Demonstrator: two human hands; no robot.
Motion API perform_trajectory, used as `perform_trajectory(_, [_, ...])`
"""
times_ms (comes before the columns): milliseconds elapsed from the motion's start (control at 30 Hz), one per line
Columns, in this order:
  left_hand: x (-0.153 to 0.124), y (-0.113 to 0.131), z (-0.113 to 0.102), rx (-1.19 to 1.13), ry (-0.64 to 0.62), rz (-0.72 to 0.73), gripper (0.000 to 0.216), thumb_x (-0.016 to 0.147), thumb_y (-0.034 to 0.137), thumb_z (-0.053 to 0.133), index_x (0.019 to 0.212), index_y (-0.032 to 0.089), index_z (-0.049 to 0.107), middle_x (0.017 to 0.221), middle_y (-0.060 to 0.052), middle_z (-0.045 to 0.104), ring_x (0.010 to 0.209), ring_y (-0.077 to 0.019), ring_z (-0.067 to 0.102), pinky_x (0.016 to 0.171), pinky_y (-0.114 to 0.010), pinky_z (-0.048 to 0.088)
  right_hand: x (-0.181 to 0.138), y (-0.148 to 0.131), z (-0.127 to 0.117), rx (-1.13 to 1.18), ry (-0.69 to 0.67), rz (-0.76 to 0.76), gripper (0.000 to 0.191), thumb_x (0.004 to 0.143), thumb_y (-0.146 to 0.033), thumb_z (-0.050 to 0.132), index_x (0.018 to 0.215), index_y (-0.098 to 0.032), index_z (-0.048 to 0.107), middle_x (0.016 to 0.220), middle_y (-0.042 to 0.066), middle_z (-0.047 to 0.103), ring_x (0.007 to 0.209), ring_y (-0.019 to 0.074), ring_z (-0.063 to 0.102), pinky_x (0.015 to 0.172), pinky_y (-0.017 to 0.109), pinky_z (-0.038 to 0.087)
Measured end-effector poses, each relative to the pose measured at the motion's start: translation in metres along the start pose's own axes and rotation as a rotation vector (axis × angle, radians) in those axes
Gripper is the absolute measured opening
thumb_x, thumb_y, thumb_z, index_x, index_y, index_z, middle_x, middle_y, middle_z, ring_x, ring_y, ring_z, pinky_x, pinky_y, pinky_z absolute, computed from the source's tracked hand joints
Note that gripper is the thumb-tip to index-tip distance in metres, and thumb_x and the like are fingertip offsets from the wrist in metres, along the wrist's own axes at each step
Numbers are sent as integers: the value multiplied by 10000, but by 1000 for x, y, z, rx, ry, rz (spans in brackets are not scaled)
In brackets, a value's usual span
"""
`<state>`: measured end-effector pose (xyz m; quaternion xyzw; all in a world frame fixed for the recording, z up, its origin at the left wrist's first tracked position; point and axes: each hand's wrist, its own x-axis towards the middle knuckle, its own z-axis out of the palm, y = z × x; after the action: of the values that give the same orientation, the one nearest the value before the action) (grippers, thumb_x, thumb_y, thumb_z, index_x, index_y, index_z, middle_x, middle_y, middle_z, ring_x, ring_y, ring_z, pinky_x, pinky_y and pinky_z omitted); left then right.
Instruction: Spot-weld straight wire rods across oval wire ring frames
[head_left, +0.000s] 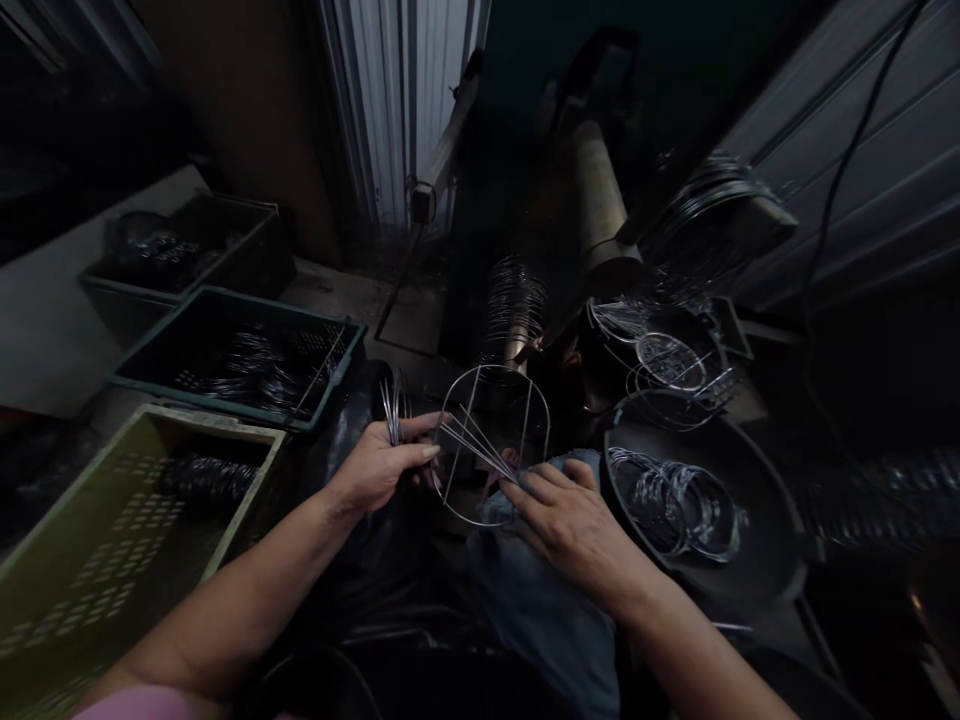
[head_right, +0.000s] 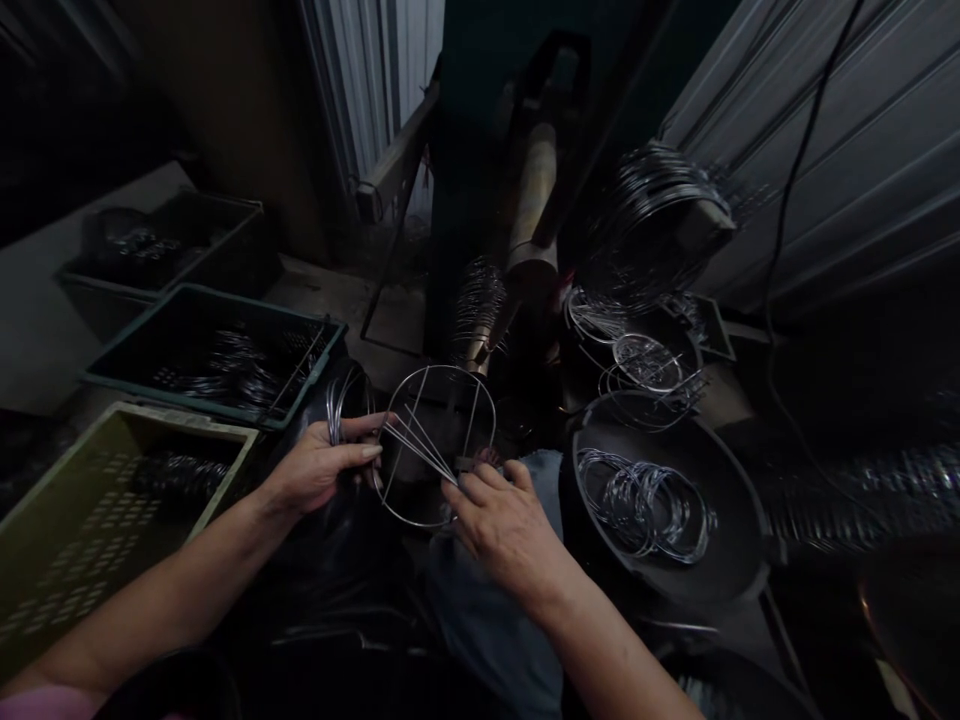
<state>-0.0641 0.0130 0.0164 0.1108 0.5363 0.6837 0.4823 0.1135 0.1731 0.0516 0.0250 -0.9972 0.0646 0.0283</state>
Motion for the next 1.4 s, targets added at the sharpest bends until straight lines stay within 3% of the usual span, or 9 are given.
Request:
perform_trajectory(167, [5,4,2,-17,-4,5,450,663,176,673,1107,159,609,747,-48,665,561,-125,594,549,-280,506,4,6,-6,-19,-17,-11,328,816,-229,590,1137,-185,541,949,62,616,922,206,497,803,362,267])
perform_trajectory(400, [15,16,11,-62,20,0,471,638,153,674,1105,133,613,585,-12,623,480,-111,567,483,-236,463,13,20,-17,-45,-52,-33,325,835,-224,558,1156,-182,530,905,66,610,892,199,496,757,343,278])
perform_trajectory(900, [20,32,25,-114,17,-12,433,639,152,658,1072,139,632,551,-13,596,433,-87,524,416,-191,359,25,36,-46,17,-132,-70,311,852,-298,541,1139,-177,533,902,67,610,844,191,504,745,338,298])
perform_trajectory(1067, [19,28,25,-119,15,-14,433,658,154,658,1089,144,617,578,-16,605,456,-94,543,435,-198,373,21,37,-44,1,-108,-83,318,850,-298,542,1143,-173,525,887,63,615,839,188,521,744,341,307])
perform_trajectory(1267, [15,12,13,-190,95,16,385,732,201,603,1113,144,592,666,-31,624,520,-114,601,480,-206,418,8,17,-70,-21,45,-101,275,902,-270,427,1152,-192,512,989,66,632,948,202,533,816,373,304])
perform_trajectory(1400, [13,-19,4,-242,107,-66,357,721,189,604,1075,143,595,693,-35,620,540,-125,612,486,-218,424,42,-8,-72,-125,91,-158,268,881,-169,412,1120,-183,532,1026,63,615,970,211,497,813,384,279])
